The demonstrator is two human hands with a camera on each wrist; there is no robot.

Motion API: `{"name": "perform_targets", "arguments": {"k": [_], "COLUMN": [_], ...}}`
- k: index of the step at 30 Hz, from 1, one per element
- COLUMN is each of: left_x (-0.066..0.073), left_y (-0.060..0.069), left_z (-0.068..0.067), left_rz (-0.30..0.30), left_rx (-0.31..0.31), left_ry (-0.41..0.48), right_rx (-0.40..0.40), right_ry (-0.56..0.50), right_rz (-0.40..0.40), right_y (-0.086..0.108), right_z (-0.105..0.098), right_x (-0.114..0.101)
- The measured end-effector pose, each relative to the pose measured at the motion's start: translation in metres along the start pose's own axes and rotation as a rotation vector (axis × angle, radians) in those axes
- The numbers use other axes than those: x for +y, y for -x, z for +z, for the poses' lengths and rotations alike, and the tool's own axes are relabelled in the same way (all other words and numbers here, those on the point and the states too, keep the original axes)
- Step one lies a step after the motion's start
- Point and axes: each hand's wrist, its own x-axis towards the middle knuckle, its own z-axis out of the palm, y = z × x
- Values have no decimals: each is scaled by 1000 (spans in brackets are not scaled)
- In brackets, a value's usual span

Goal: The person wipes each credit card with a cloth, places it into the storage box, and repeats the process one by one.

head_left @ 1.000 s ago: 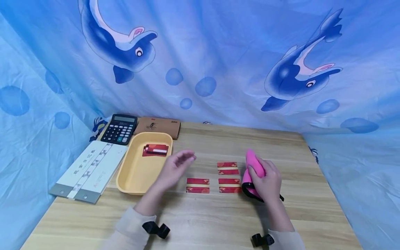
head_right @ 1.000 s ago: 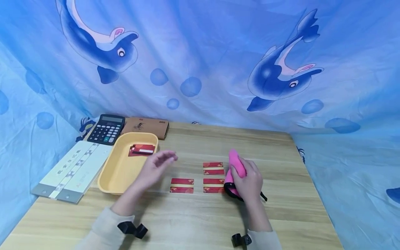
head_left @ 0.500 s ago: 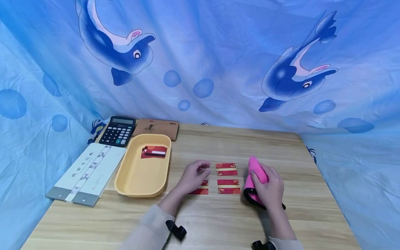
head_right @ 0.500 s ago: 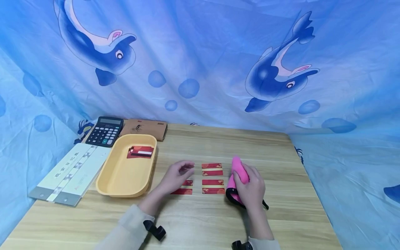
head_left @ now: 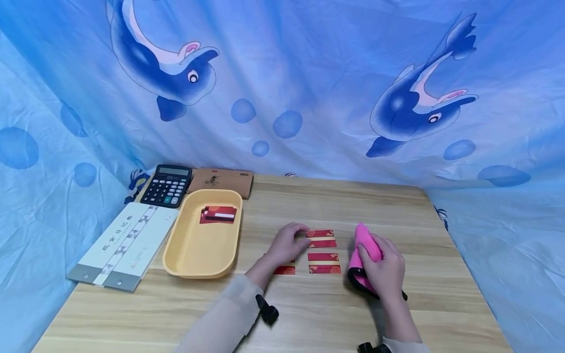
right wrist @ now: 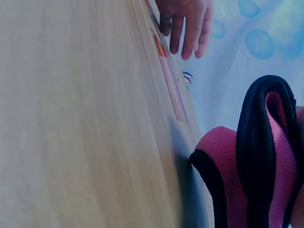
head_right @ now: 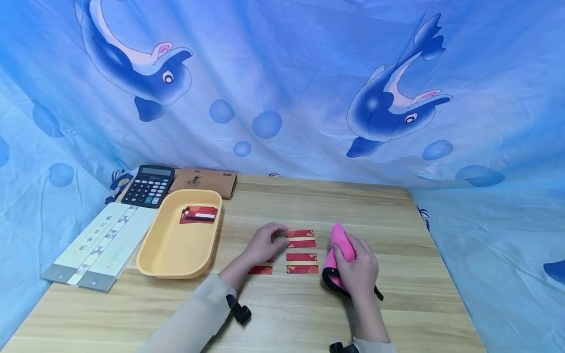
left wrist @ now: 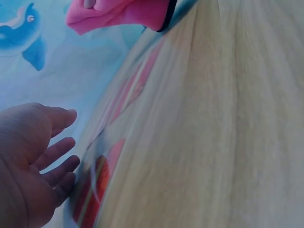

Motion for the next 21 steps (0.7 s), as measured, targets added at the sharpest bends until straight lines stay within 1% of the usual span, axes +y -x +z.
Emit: {"name": "perform_targets", "arguments": {"k": [3, 5, 7, 10, 12, 13, 17, 21], "left_x": [-1, -2, -2, -1, -1, -1, -4, -8], "left_y": [-5, -8, -10, -14, -15, -15, -17, -19], "left_z": [5, 8, 10, 13, 14, 14, 14, 10], "left_rz": [-15, -47, -57, -38, -6, 5, 12, -11], "left_rx": [11, 12, 6, -16, -21, -22, -16, -20], "left_ry": [-20, -33, -69, -146, -196, -206, -204, -174], "right_rx": [1, 5, 9, 11, 10, 9, 7, 13], "right_ry": [1, 2, 4, 11, 16, 17, 19, 27], "right_rz": [-1, -4, 0, 10, 18, 19, 22, 19], "right_y": [1, 2, 3, 3, 3, 3, 3, 3], "right_z": [-1, -1, -2, -3, -4, -4, -5, -7], "right_x": [2, 4, 4, 4, 4, 4, 5, 6]}}
